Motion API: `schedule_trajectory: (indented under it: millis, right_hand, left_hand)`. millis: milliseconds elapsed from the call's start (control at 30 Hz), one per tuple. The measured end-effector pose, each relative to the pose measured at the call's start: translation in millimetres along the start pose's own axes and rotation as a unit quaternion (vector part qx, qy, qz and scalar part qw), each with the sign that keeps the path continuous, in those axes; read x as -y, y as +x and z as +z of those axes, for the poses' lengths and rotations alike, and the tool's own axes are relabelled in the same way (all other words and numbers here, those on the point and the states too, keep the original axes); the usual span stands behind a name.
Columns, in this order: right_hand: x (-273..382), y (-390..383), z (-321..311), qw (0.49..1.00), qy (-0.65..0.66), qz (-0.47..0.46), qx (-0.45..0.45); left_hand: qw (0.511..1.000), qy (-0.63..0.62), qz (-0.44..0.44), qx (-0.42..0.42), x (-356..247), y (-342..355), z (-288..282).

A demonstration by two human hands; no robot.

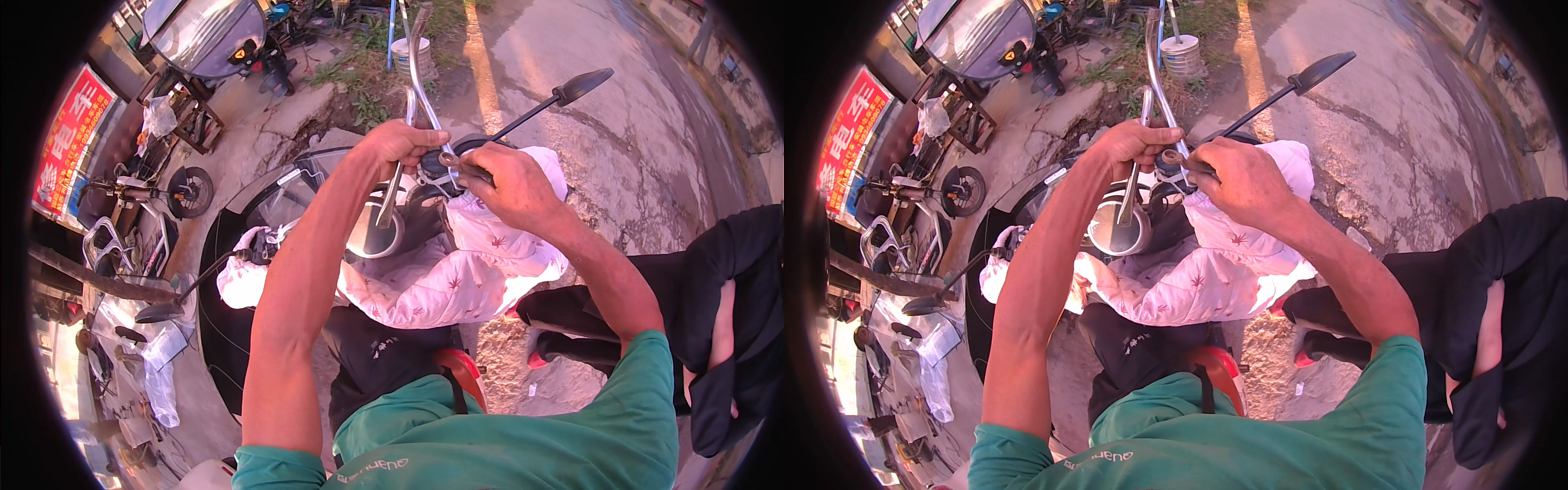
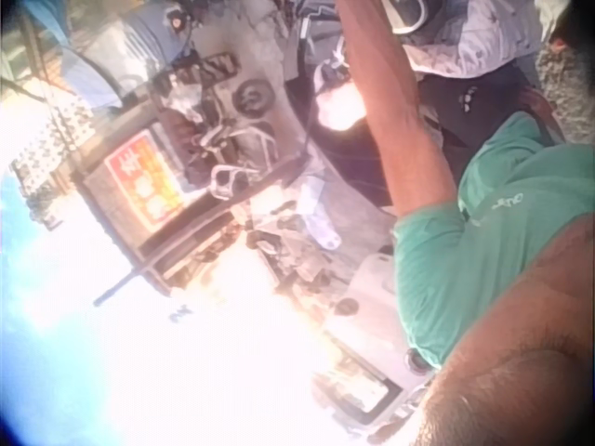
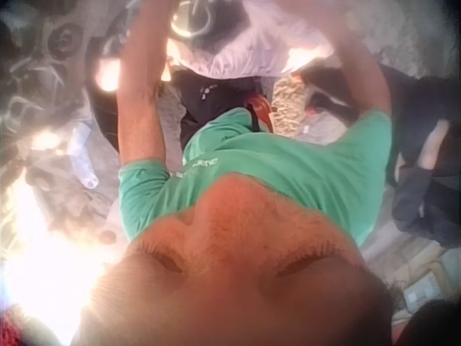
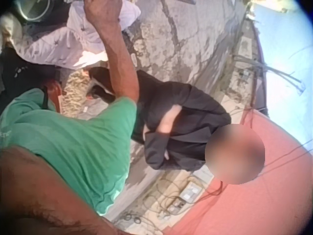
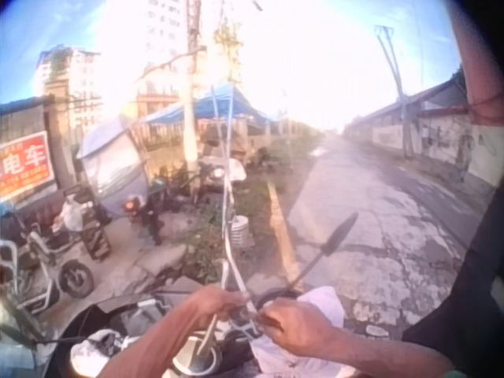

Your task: The person uses a wrench to tighten bolts on the scooter's handlebar assembly. They then remove a windshield, place it on the ground, and search through a parts bin for additional components.

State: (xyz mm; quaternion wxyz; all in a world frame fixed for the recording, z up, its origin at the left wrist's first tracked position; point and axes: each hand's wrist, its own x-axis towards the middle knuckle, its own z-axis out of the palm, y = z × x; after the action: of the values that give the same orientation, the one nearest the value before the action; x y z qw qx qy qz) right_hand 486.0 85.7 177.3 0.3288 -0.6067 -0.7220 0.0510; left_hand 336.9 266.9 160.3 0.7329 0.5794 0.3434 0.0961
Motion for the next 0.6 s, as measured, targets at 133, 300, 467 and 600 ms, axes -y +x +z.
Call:
schedule_trajectory:
  millis: [133,300,467,600]
  right_hand:
    - [3.0,2.2,-2.0,0.999,-0.026,0.005,0.023]
    - [4.4,4.5,-0.2,0.999,-0.042,0.012,0.024]
    - [1.6,4.8,2.2,0.997,-0.064,0.032,0.025]
    - [-0.2,4.7,4.2,0.998,-0.056,0.024,0.013]
  left_hand:
    - [1.0,-0.004,-0.002,0.018,0.2,-1.3,-0.6]
    - [1.0,-0.006,0.004,0.006,0.5,-2.8,1.5]
    - [1.0,-0.006,0.006,0.009,0.4,-3.6,2.1]
    - [1.0,-0.016,0.01,0.014,1.3,-4.1,1.1]
